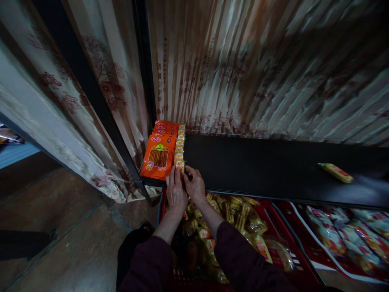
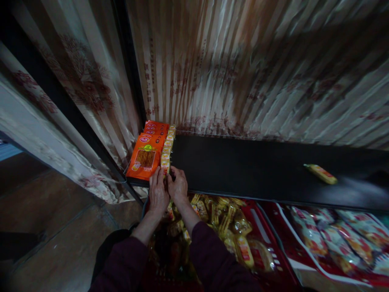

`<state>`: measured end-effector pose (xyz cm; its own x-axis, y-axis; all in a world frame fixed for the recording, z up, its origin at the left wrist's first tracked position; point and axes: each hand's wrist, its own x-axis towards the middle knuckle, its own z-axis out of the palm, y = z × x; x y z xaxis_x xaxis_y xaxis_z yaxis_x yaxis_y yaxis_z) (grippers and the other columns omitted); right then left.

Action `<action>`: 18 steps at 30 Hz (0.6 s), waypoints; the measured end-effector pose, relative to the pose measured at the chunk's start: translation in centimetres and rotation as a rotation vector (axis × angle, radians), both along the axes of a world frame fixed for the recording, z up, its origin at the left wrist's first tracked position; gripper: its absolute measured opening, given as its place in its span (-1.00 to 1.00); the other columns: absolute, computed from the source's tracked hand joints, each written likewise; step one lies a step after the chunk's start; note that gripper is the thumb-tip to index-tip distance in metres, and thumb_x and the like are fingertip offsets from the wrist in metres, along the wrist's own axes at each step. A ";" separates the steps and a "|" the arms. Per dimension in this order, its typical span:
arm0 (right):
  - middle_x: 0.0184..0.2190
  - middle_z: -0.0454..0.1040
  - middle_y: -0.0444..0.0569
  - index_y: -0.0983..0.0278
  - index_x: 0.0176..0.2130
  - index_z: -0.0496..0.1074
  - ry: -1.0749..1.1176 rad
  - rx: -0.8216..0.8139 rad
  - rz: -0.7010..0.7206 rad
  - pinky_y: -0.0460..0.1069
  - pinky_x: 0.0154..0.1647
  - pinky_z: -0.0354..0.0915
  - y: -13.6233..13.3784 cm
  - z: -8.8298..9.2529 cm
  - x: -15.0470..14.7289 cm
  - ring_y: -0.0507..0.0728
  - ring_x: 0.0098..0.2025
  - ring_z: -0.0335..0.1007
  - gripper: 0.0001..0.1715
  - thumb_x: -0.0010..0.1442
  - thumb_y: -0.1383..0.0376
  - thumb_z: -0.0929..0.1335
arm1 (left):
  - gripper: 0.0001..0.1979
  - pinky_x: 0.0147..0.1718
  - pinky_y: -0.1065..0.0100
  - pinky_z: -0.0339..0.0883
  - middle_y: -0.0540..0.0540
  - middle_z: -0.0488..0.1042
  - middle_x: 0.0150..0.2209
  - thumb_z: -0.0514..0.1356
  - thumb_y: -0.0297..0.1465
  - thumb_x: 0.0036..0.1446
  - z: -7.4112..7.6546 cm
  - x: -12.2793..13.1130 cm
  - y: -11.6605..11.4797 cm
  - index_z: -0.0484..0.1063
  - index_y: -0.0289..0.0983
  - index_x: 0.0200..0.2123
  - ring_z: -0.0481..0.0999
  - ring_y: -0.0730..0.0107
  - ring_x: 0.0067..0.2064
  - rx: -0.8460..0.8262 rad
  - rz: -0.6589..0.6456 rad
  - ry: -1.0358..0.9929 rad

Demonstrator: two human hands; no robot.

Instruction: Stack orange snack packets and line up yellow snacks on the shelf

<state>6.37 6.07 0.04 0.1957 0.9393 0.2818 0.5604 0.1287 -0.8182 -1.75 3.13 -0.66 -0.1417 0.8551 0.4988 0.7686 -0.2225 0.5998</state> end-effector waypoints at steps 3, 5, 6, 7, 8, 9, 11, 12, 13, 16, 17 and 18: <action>-0.23 0.46 0.06 0.28 -0.07 0.46 0.027 -0.005 0.010 0.09 -0.09 0.34 0.2 -0.1 0.1 0.15 -0.23 0.39 -0.63 0.10 0.27 0.30 | -0.56 0.13 0.08 0.25 -0.34 0.29 0.17 -0.03 -0.53 0.21 0.0 0.0 0.2 0.21 -0.39 0.17 0.27 0.13 0.20 -0.003 -0.012 0.000; -0.23 0.46 0.07 0.30 -0.08 0.46 0.045 -0.008 0.022 0.09 -0.09 0.34 0.4 -0.3 0.1 0.16 -0.22 0.39 -0.62 0.10 0.28 0.30 | -0.56 0.13 0.08 0.25 -0.35 0.28 0.18 -0.04 -0.53 0.22 -0.1 0.1 0.3 0.20 -0.40 0.17 0.27 0.13 0.20 -0.007 -0.013 0.003; -0.23 0.47 0.07 0.30 -0.08 0.46 0.056 -0.007 0.029 0.09 -0.08 0.34 0.4 -0.3 0.1 0.16 -0.22 0.39 -0.62 0.09 0.28 0.31 | -0.56 0.12 0.07 0.26 -0.36 0.28 0.18 -0.04 -0.53 0.22 -0.2 0.1 0.4 0.20 -0.40 0.17 0.27 0.13 0.20 -0.007 -0.011 0.003; -0.22 0.47 0.06 0.29 -0.08 0.46 0.070 -0.004 0.035 0.08 -0.08 0.34 0.5 -0.4 0.1 0.15 -0.21 0.40 -0.63 0.09 0.29 0.31 | -0.56 0.12 0.07 0.26 -0.36 0.28 0.18 -0.05 -0.53 0.22 -0.3 0.1 0.4 0.20 -0.40 0.17 0.27 0.14 0.20 -0.004 -0.009 0.003; -0.22 0.47 0.05 0.28 -0.08 0.46 0.085 0.002 0.041 0.08 -0.08 0.35 0.5 -0.4 0.1 0.14 -0.21 0.40 -0.63 0.09 0.29 0.31 | -0.56 0.13 0.06 0.25 -0.36 0.28 0.17 -0.05 -0.53 0.22 -0.4 0.1 0.5 0.20 -0.40 0.17 0.27 0.14 0.20 -0.001 -0.009 0.002; -0.22 0.47 0.04 0.27 -0.09 0.46 0.099 0.008 0.047 0.07 -0.08 0.35 0.5 -0.4 0.0 0.14 -0.21 0.40 -0.64 0.09 0.30 0.31 | -0.56 0.13 0.05 0.25 -0.35 0.29 0.17 -0.05 -0.53 0.22 -0.4 0.1 0.5 0.20 -0.39 0.18 0.28 0.15 0.19 0.002 -0.009 0.002; -0.22 0.46 0.02 0.23 -0.10 0.46 0.118 0.021 0.054 0.06 -0.09 0.35 0.5 -0.4 -0.1 0.13 -0.21 0.40 -0.66 0.09 0.30 0.31 | -0.55 0.13 0.04 0.25 -0.35 0.32 0.15 -0.05 -0.53 0.22 -0.4 0.1 0.6 0.19 -0.37 0.18 0.31 0.16 0.17 0.000 0.004 0.001; -0.22 0.46 0.02 0.23 -0.10 0.46 0.122 0.026 0.051 0.06 -0.09 0.35 0.5 -0.3 -0.1 0.12 -0.21 0.40 -0.66 0.09 0.30 0.31 | -0.55 0.12 0.04 0.25 -0.35 0.33 0.14 -0.05 -0.53 0.22 -0.3 0.1 0.6 0.19 -0.37 0.18 0.32 0.16 0.16 -0.006 0.018 0.002; -0.22 0.46 0.02 0.23 -0.11 0.47 0.122 0.030 0.046 0.06 -0.09 0.35 0.5 -0.3 -0.1 0.12 -0.22 0.40 -0.67 0.09 0.30 0.31 | -0.55 0.11 0.04 0.26 -0.35 0.34 0.13 -0.05 -0.52 0.22 -0.2 0.0 0.6 0.18 -0.38 0.19 0.33 0.15 0.14 -0.014 0.034 0.004; -0.22 0.44 0.03 0.24 -0.13 0.48 0.112 0.035 0.037 0.06 -0.11 0.36 0.6 -0.1 -0.1 0.13 -0.21 0.40 -0.68 0.08 0.29 0.31 | -0.56 0.07 0.06 0.28 -0.36 0.37 0.10 -0.06 -0.50 0.24 0.2 0.0 0.7 0.18 -0.42 0.18 0.34 0.12 0.12 -0.032 0.070 0.026; -0.21 0.44 0.03 0.24 -0.14 0.48 0.111 0.036 0.035 0.06 -0.11 0.35 0.6 0.0 0.0 0.13 -0.21 0.39 -0.68 0.08 0.29 0.31 | -0.56 0.07 0.05 0.28 -0.36 0.37 0.10 -0.05 -0.49 0.24 0.4 0.0 0.7 0.18 -0.42 0.18 0.33 0.10 0.12 -0.036 0.078 0.040; -0.21 0.44 0.03 0.23 -0.15 0.49 0.112 0.038 0.035 0.06 -0.10 0.35 0.6 0.0 0.0 0.13 -0.20 0.39 -0.69 0.08 0.28 0.31 | -0.56 0.06 0.04 0.27 -0.35 0.38 0.10 -0.05 -0.47 0.24 0.6 0.0 0.7 0.18 -0.42 0.18 0.32 0.08 0.13 -0.041 0.088 0.054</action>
